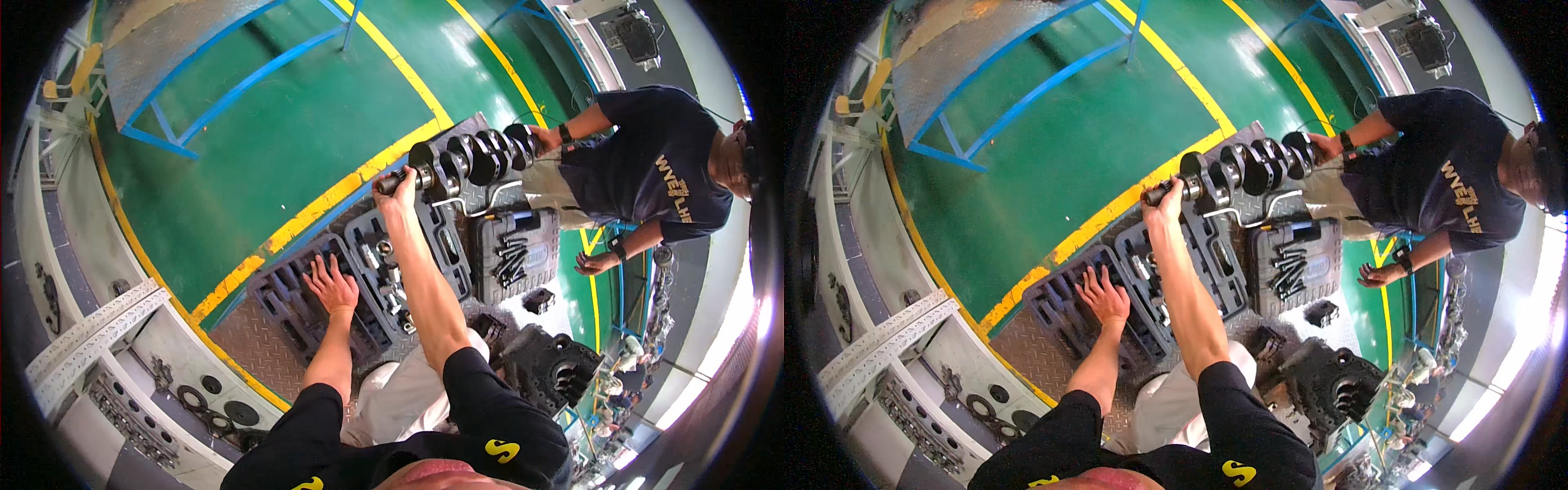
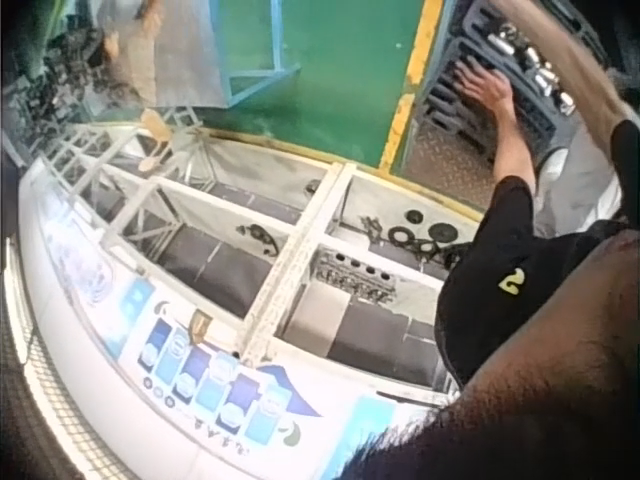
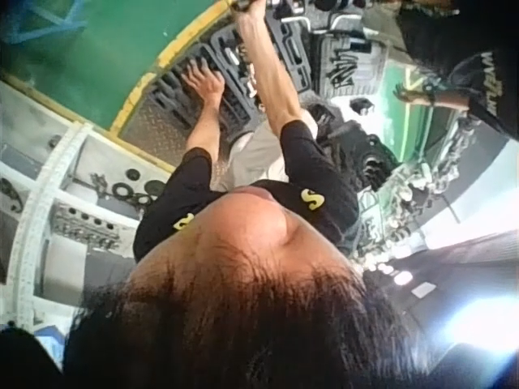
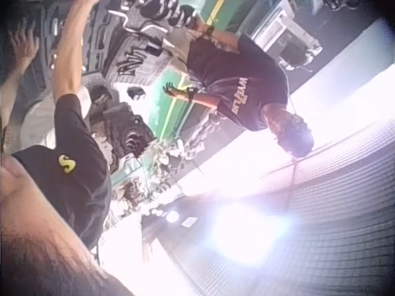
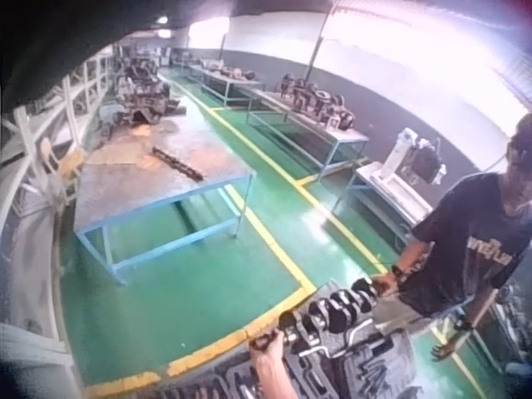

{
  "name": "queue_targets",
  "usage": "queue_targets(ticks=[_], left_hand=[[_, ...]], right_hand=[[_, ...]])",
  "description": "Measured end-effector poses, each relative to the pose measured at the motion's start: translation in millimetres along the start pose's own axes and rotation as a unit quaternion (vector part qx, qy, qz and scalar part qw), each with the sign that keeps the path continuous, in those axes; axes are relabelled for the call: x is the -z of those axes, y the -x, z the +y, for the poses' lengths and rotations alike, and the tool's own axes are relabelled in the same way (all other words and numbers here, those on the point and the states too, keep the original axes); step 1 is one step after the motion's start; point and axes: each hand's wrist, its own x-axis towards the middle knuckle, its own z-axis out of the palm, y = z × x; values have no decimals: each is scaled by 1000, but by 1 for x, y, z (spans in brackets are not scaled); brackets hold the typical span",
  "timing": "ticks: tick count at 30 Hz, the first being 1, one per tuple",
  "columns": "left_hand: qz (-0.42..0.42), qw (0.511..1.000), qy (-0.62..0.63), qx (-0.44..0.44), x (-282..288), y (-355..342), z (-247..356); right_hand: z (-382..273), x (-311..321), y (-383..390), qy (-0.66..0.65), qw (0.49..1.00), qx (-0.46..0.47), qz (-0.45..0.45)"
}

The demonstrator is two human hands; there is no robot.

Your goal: The person carries a crankshaft over to an engine block, then places the crankshaft into the main bearing seats within the engine block by hand.

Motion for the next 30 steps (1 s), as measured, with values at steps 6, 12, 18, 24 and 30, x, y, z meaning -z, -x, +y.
queue_targets(ticks=[6, 12, 18, 24, 30], left_hand=[[1, 1000, 0, 6, 1, -2, -3], [1, 1000, -16, 9, 1, 7, -9], [50, 998, -28, -6, -2, 9, -8], [59, 995, -66, -34, 3, -1, 0], [89, 991, -88, -38, -11, -3, 6]], right_hand=[[-26, 4, 56, 36, 999, -32, -3], [-75, 53, 121, 147, 987, -52, 33], [-165, 112, 197, 267, 960, -54, 57], [-268, 169, 290, 374, 924, -28, 74], [-287, 234, 314, 404, 911, 18, 81]])
